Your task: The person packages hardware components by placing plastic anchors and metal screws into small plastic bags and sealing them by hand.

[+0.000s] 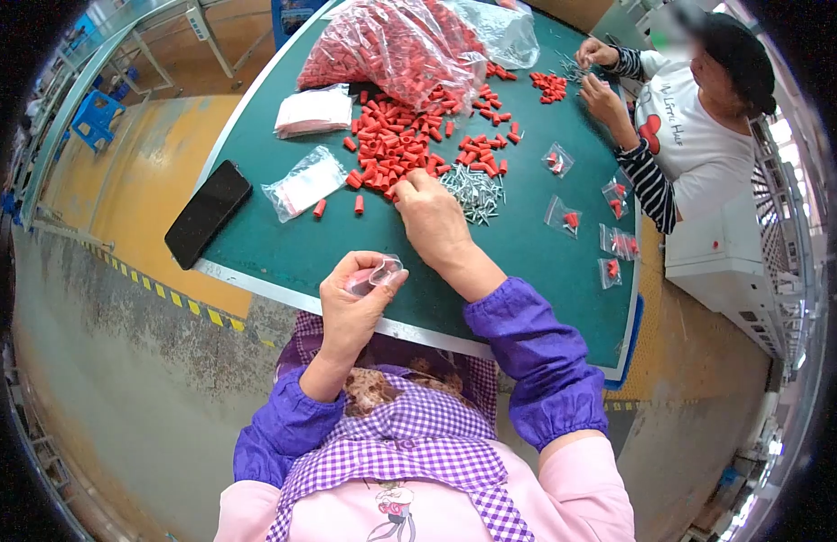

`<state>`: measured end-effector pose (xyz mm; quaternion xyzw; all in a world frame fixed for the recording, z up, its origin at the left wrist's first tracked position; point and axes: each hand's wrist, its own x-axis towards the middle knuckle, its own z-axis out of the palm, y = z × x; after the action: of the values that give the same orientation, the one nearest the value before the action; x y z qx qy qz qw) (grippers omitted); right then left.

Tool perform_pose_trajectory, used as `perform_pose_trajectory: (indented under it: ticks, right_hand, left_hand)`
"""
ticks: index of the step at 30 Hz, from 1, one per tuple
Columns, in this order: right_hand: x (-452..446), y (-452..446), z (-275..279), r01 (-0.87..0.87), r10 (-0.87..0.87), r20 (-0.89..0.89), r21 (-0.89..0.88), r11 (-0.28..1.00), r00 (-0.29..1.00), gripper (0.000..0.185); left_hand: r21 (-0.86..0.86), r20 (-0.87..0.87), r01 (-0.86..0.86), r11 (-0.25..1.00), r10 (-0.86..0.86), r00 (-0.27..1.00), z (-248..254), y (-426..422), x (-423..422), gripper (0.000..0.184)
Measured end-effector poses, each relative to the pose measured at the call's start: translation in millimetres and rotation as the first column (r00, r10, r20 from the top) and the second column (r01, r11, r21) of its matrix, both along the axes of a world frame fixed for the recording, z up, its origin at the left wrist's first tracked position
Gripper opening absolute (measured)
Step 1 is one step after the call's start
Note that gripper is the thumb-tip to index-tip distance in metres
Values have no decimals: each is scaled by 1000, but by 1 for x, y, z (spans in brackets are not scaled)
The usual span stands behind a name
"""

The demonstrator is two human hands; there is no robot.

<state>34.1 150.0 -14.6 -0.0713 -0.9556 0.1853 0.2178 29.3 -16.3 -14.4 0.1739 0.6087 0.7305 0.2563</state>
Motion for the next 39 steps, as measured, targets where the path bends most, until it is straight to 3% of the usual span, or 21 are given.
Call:
perform_pose_trajectory:
  ticks: [6,10,12,14,16,17,18,21,23,29,31,33,34,36,37,39]
  right_hand:
    - [-3,-6,8,35,-90,255,214,976,963,13]
    - [7,-2,7,-56,33,111,216,975,993,12]
    - [18,-5,19,-28,38,66,-150,988,997,11]
    - [25,-11,40,-70,82,45,-218,973,996,14]
    - [33,-21,68,-143,216,123,-437,888,969,14]
    - [34,-23,75,-254,282,52,-303,918,958,15]
    - [35,-25,79,-251,279,53,-302,920,959,15]
    - [38,-30,83,-311,334,206,-134,941,920,21]
    - [39,-36,81,-294,317,165,-147,944,934,20]
    - [46,-40,78,-239,271,135,-215,947,953,17]
    - [46,-37,68,-241,273,146,-204,949,951,17]
    - [45,-33,57,-272,324,81,-376,886,943,18]
    - [46,-31,56,-274,326,80,-377,885,942,18]
    - [50,-23,57,-59,126,50,-678,733,991,16]
    - [52,-19,56,39,66,114,-731,681,991,15]
    - [54,-15,50,47,62,111,-771,635,992,15]
  left_hand:
    - [63,25,-36,997,35,999,0,-2,-7,16]
    - [33,3,-62,998,62,998,-5,-2,-11,15]
    - [10,-11,-70,997,70,997,-6,-3,-14,15]
    - [-15,-20,-65,998,64,998,-8,-2,-16,14]
    - [-36,-41,-49,998,47,998,-8,1,-17,14]
    - [-51,-61,-36,998,33,998,-10,1,-17,15]
    - [-50,-60,-33,998,30,998,-9,2,-16,15]
    - [-123,-133,-46,991,30,991,-9,3,-16,16]
    - [-92,-237,-82,992,58,970,-14,4,-15,16]
    - [-77,-160,-67,995,54,986,-9,0,-16,21]
    - [-77,-233,-75,994,55,971,-10,0,-15,20]
    - [-79,-306,-86,993,58,950,-8,-2,-15,18]
    - [-91,-322,-91,992,57,945,-4,-4,-15,19]
    - [-103,-335,-99,990,59,940,-5,-5,-17,20]
    - [-24,-297,-71,997,61,953,-9,-5,-18,21]
    - [58,-260,-33,998,47,965,-9,-6,-20,23]
